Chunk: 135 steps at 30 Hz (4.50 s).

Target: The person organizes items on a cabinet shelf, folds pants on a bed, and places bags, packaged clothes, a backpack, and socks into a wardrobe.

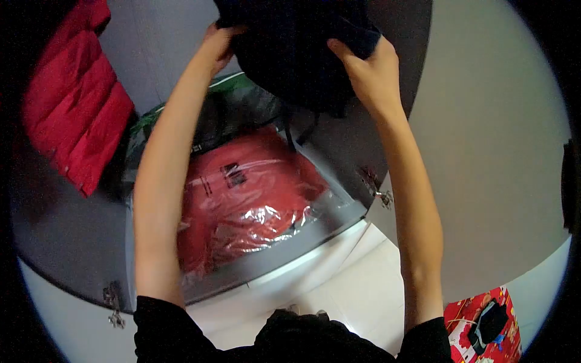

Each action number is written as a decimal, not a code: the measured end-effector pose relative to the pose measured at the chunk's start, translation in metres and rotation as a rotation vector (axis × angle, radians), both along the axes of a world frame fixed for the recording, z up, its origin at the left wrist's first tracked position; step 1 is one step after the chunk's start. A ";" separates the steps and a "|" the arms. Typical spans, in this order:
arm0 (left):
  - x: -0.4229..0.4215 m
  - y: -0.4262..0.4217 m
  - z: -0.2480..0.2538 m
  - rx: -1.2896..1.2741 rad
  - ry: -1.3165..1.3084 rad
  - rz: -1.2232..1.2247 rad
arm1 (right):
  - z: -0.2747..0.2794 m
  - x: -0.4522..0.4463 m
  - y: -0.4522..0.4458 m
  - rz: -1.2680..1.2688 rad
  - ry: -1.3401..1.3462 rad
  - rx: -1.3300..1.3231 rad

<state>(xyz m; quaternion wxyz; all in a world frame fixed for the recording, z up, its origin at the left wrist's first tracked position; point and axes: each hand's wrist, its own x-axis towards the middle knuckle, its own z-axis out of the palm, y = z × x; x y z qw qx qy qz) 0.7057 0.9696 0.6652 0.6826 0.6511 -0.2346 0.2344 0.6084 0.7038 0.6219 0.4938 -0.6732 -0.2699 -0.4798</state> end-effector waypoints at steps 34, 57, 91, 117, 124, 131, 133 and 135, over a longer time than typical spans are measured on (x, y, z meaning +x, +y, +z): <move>0.094 -0.052 -0.161 1.040 0.054 0.692 | -0.194 0.074 0.045 -0.630 0.578 -0.099; 0.096 -0.074 -0.233 0.622 0.091 0.270 | -0.216 0.110 0.055 -0.418 0.770 -0.168; -0.844 -0.604 -0.661 1.346 0.344 -1.875 | -0.667 -1.072 -0.264 -1.653 0.686 1.565; -1.109 -0.725 -0.660 1.423 0.986 -1.801 | -0.626 -1.257 -0.321 -1.857 0.900 1.435; -0.979 -0.726 -0.549 0.536 1.478 -1.993 | -0.502 -1.147 -0.392 -1.256 0.429 1.157; -0.819 -0.643 -0.534 -0.058 1.644 -1.629 | -0.436 -0.951 -0.447 -0.770 0.611 0.961; -0.777 -0.604 -0.511 -0.136 1.578 -1.509 | -0.437 -0.891 -0.446 -0.684 0.777 0.846; -0.740 -0.557 -0.490 -0.219 1.539 -1.361 | -0.424 -0.826 -0.437 -0.542 0.833 0.651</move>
